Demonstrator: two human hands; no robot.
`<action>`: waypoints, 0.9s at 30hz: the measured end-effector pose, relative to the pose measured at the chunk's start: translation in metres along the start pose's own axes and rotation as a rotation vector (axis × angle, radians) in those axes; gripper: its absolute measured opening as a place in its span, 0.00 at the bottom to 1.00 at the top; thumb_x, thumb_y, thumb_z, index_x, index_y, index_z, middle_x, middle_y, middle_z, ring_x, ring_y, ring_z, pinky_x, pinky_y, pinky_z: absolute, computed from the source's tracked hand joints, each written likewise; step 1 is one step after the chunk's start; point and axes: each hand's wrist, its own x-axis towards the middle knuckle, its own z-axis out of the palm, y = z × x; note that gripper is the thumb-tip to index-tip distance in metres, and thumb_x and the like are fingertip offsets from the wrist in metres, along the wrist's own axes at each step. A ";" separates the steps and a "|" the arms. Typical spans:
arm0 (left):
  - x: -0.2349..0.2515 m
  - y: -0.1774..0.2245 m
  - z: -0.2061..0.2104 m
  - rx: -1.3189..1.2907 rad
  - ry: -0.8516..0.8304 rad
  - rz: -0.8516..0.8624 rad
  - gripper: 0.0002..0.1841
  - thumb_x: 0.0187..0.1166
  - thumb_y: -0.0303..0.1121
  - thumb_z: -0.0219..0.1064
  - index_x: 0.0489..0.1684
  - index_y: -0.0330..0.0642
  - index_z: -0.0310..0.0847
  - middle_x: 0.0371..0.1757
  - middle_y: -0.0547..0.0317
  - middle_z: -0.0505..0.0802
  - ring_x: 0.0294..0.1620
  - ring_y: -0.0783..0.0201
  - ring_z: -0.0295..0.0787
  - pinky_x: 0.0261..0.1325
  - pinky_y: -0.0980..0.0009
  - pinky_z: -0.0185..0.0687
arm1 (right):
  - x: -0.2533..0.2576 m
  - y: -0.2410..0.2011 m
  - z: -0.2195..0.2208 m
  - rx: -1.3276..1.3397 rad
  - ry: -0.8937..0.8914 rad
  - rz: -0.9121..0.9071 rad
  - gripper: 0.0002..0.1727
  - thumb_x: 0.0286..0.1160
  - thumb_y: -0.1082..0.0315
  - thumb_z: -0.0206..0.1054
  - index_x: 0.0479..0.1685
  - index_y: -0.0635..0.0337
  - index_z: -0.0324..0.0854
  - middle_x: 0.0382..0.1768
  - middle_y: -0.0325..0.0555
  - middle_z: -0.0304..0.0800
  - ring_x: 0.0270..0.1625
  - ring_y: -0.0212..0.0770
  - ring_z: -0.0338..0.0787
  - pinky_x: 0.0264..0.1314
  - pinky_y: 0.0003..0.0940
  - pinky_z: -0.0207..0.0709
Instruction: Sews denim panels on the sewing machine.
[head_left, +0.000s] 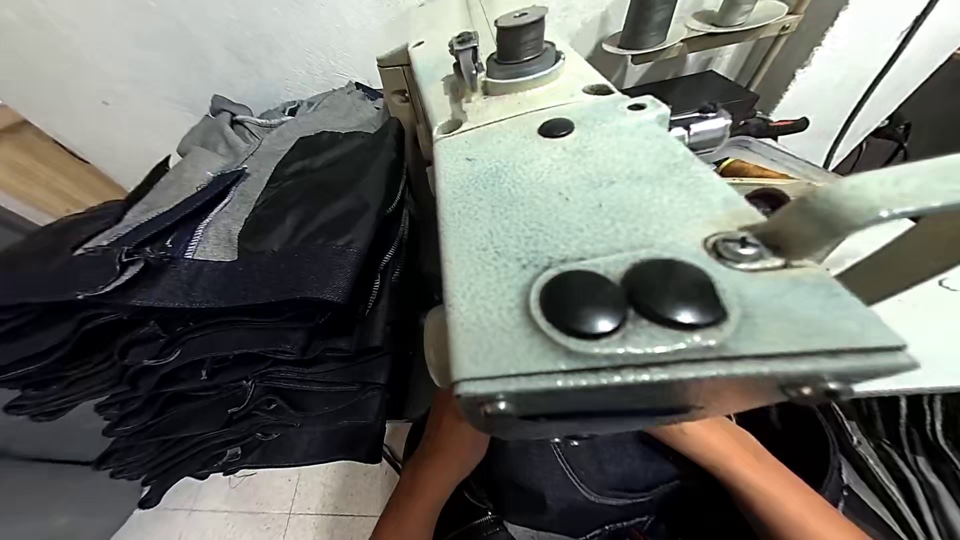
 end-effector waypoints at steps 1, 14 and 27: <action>-0.003 0.000 0.001 -0.022 0.038 0.058 0.11 0.76 0.21 0.63 0.44 0.21 0.89 0.49 0.31 0.94 0.58 0.42 0.90 0.70 0.53 0.78 | -0.002 0.002 0.001 -0.026 0.006 -0.014 0.19 0.76 0.57 0.62 0.30 0.63 0.89 0.30 0.52 0.92 0.39 0.51 0.94 0.46 0.48 0.83; -0.002 -0.001 0.009 -0.126 0.013 0.035 0.15 0.83 0.30 0.60 0.54 0.26 0.87 0.55 0.36 0.93 0.66 0.49 0.87 0.74 0.54 0.76 | -0.154 0.044 -0.096 0.002 -0.136 0.761 0.34 0.84 0.57 0.62 0.75 0.83 0.66 0.65 0.85 0.77 0.67 0.76 0.81 0.71 0.68 0.71; -0.025 -0.068 -0.047 -0.256 0.028 0.021 0.16 0.79 0.34 0.70 0.62 0.39 0.88 0.56 0.56 0.95 0.59 0.64 0.92 0.68 0.59 0.86 | -0.127 0.105 -0.084 0.802 -0.118 0.849 0.13 0.83 0.57 0.57 0.34 0.42 0.87 0.28 0.23 0.91 0.31 0.21 0.89 0.36 0.22 0.85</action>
